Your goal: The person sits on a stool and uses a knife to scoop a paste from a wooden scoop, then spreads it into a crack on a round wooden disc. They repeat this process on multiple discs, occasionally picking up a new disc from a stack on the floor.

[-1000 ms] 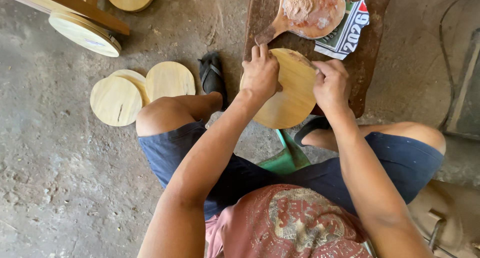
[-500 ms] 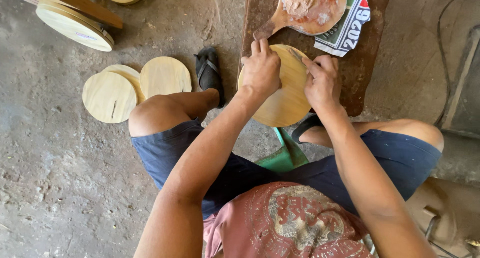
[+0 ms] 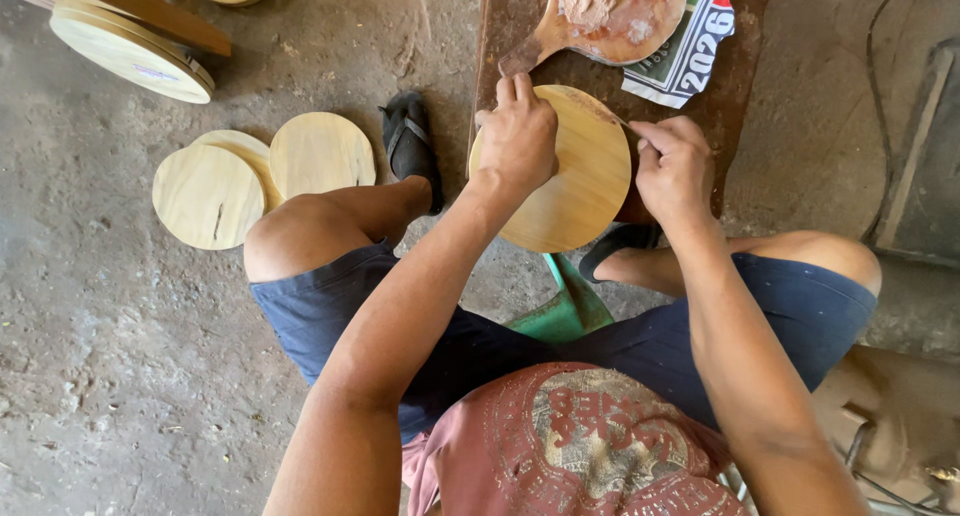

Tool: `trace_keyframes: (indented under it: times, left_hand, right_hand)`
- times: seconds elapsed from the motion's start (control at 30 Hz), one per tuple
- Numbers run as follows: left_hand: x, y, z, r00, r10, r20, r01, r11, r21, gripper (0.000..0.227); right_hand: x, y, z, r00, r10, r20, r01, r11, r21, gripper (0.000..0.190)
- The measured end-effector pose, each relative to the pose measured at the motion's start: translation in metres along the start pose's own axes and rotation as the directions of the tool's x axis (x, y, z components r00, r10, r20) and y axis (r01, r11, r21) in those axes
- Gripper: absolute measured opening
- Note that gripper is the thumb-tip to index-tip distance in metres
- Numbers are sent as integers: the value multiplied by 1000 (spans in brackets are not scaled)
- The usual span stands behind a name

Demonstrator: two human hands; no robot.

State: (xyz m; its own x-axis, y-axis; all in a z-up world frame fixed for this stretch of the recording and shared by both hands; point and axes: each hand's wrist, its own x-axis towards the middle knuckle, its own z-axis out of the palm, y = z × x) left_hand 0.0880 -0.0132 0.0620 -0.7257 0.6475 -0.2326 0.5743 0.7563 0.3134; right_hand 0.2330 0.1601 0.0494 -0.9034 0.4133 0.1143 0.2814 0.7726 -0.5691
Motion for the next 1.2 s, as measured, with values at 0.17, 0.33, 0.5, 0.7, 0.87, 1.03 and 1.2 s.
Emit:
trace_keyframes:
  times: [0.17, 0.33, 0.5, 0.7, 0.87, 1.03, 1.2]
  left_hand:
    - [2, 0, 1, 1000, 1, 25, -1, 1000, -14, 37]
    - [1, -1, 3, 999, 23, -28, -23, 1000, 3, 41]
    - [2, -3, 2, 999, 24, -33, -24, 1000, -6, 34]
    - [2, 2, 7, 999, 17, -36, -16, 1000, 22, 32]
    - [4, 0, 5, 1000, 11, -29, -10, 1000, 22, 31]
    - [2, 2, -1, 1000, 12, -9, -12, 1000, 4, 31]
    - [-1, 0, -3, 999, 28, -16, -28, 999, 22, 34]
  right_hand:
    - [2, 5, 12, 986, -161, -44, 158, 986, -59, 27]
    - [3, 9, 6, 981, -187, -61, 180, 978, -103, 28]
    - [-4, -3, -7, 977, -180, -114, 173, 982, -70, 31]
    - [-8, -12, -1, 971, -232, -52, 226, 969, -102, 33]
    - [-6, -13, 11, 969, -243, -40, 237, 964, -119, 36]
    - [-8, -4, 3, 976, -217, -7, 216, 974, -64, 33]
    - [-7, 7, -6, 993, -117, -28, 117, 993, 23, 28]
